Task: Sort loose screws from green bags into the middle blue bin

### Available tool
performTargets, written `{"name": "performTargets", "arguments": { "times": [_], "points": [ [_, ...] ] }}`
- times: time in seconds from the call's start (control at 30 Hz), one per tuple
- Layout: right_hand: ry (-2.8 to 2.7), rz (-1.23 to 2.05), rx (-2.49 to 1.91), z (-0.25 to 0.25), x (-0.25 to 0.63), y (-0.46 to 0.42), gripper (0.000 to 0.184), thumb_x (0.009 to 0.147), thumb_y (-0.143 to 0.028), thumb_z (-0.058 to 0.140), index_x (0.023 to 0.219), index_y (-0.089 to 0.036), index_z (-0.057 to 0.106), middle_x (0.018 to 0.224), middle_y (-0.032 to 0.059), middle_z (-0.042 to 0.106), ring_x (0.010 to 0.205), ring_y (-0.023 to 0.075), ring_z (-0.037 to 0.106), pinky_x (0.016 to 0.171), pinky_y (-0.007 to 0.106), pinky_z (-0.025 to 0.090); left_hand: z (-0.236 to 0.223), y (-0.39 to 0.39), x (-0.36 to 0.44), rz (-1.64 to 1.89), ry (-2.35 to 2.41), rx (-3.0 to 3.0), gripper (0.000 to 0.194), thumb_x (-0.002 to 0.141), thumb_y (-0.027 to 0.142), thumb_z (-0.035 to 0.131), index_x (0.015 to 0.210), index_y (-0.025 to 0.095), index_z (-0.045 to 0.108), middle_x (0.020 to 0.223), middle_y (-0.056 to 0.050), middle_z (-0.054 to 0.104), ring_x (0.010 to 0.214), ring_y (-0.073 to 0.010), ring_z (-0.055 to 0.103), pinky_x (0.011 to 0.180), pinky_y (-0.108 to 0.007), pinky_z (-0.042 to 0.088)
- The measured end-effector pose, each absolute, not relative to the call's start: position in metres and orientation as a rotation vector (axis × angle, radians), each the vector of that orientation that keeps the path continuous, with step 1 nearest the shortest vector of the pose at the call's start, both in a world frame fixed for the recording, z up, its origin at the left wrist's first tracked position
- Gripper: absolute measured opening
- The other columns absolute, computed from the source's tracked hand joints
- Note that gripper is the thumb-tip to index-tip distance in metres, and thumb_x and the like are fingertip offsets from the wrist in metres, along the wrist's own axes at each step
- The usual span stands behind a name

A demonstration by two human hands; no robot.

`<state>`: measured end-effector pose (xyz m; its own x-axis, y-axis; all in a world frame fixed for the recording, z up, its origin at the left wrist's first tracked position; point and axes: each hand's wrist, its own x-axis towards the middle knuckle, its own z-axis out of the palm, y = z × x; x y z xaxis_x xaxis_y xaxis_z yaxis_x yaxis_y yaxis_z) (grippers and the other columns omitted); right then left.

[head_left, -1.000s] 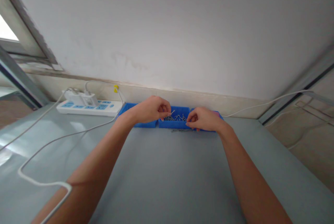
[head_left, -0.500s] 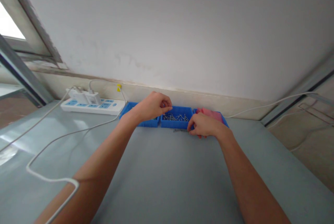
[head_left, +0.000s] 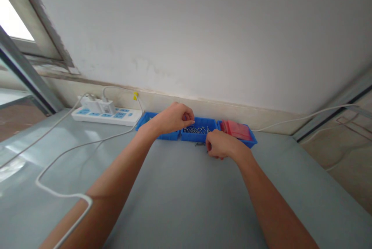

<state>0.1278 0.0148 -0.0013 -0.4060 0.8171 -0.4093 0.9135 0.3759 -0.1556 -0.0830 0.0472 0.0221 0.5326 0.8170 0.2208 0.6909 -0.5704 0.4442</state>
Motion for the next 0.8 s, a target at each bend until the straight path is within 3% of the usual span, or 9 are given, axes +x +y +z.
{"name": "performTargets", "arguments": {
  "times": [0.13,0.27,0.43,0.57,0.7,0.8],
  "points": [
    [2.452,-0.865,1.462,0.006,0.134,0.015,0.014,0.07,-0.008,0.062,0.076,-0.012,0.074,0.06,0.004,0.07,0.047,0.0124,0.062,0.045,0.019,0.045,0.02,0.046,-0.082,0.493,1.216,2.466,0.013,0.084,0.021,0.066,0.087,0.016,0.078,0.074,-0.003,0.076,0.068,-0.0142,0.069,0.065,-0.021,0.049],
    [2.559,-1.233,1.511,0.013,0.145,0.018,0.01,0.075,-0.019,0.068,0.079,-0.013,0.074,0.059,0.0002,0.068,0.047,0.0104,0.06,0.045,0.018,0.045,0.017,0.044,-0.08,0.321,1.155,2.417,0.014,0.085,0.02,0.064,0.081,0.017,0.077,0.06,-0.001,0.071,0.054,-0.0134,0.066,0.062,-0.022,0.049],
    [2.69,-1.676,1.554,0.014,0.159,0.024,0.035,0.069,-0.043,0.084,0.083,-0.012,0.074,0.057,-0.0005,0.066,0.043,0.0082,0.055,0.043,0.019,0.045,0.017,0.04,-0.074,0.198,1.117,2.444,0.016,0.085,0.019,0.063,0.078,0.017,0.077,0.054,0.001,0.068,0.049,-0.0125,0.064,0.064,-0.022,0.049],
    [2.816,-1.919,1.665,0.01,0.166,0.029,0.046,0.061,-0.05,0.089,0.082,-0.012,0.073,0.055,-0.0014,0.065,0.039,0.0073,0.051,0.039,0.019,0.04,0.018,0.034,-0.066,0.031,1.133,2.432,0.015,0.084,0.017,0.063,0.079,0.017,0.078,0.053,0.001,0.067,0.05,-0.0135,0.065,0.061,-0.022,0.048],
    [2.883,-1.943,1.761,0.005,0.169,0.033,0.045,0.064,-0.05,0.088,0.085,-0.013,0.074,0.056,-0.0011,0.064,0.04,0.0074,0.051,0.038,0.018,0.037,0.018,0.025,-0.052,-0.152,1.183,2.423,0.017,0.083,0.012,0.063,0.085,0.015,0.079,0.056,-0.002,0.069,0.053,-0.0153,0.067,0.06,-0.022,0.048],
    [2.936,-1.713,1.889,0.001,0.171,0.037,0.041,0.068,-0.048,0.085,0.086,-0.013,0.075,0.058,0.0006,0.066,0.043,0.0091,0.054,0.04,0.019,0.039,0.018,0.017,-0.041,-0.269,1.268,2.439,0.02,0.083,0.011,0.065,0.097,0.013,0.08,0.06,-0.006,0.071,0.057,-0.0186,0.069,0.061,-0.025,0.05]
  ]
}}
